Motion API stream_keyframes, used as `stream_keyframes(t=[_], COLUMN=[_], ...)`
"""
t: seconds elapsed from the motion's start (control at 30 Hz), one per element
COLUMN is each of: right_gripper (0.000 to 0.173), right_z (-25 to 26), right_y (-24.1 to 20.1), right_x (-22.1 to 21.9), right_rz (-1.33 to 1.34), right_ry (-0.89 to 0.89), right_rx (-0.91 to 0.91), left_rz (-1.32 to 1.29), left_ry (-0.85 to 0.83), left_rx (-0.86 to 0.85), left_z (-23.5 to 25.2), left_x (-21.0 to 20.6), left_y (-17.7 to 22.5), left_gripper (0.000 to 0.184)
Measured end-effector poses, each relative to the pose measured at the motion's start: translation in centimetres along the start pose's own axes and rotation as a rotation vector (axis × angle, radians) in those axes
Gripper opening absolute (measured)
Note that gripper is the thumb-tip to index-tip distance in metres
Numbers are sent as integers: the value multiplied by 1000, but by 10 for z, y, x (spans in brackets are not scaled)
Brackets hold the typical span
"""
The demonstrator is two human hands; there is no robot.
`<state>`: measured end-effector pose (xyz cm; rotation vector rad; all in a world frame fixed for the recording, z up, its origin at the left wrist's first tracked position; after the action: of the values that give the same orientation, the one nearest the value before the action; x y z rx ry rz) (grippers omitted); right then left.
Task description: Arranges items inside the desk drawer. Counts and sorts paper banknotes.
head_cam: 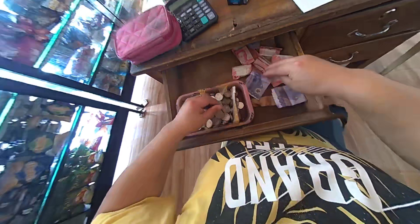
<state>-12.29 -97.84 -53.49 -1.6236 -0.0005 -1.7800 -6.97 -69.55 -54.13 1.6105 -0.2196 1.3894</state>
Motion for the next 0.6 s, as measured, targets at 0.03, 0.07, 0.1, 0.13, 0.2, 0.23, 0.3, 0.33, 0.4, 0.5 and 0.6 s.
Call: stream_keyframes(t=[0.03, 0.07, 0.1, 0.13, 0.2, 0.23, 0.3, 0.33, 0.4, 0.5, 0.6], right_gripper=[32, 35, 37, 38, 33, 32, 33, 35, 35, 39, 44], right_z=[8, 17, 27, 35, 49, 54, 62, 67, 73, 84, 94], right_y=[7, 16, 27, 40, 57, 61, 66, 68, 70, 78, 73], right_x=[5, 7, 7, 4, -2, -4, -11, -15, -24, -33, -27], right_rz=[-25, -38, -51, -72, -103, -117, -145, -161, -185, -200, -166], right_ry=[-21, -83, -138, -149, -144, -165, -213, -238, -234, -134, -71], right_rx=[-70, -175, -273, -338, -452, -505, -561, -578, -595, -611, -538], left_rz=[32, 70, 116, 174, 320, 384, 475, 500, 510, 504, 467], left_ry=[46, 97, 155, 219, 317, 342, 355, 350, 298, 178, 130], left_rx=[-14, -30, -44, -52, -4, 55, 217, 304, 456, 604, 697], left_z=[6, 12, 20, 29, 48, 58, 79, 89, 104, 115, 113], left_x=[14, 30, 49, 70, 115, 136, 170, 182, 196, 198, 186], left_y=[5, 10, 14, 17, 17, 16, 6, -2, -23, -53, -73], left_gripper=[18, 19, 21, 23, 32, 36, 39, 38, 42, 54, 54])
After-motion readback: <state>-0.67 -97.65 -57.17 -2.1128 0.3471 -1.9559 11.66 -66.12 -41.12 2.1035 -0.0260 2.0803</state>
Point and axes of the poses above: each hand's wrist, its own z-axis towards the middle knuckle, its own x-axis out of the back of the hand, y = z × x, the point moved 5 cm from there along z, towards the middle knuckle, and after that the axes turned 8 degrees about x, right-handed, at the moved point
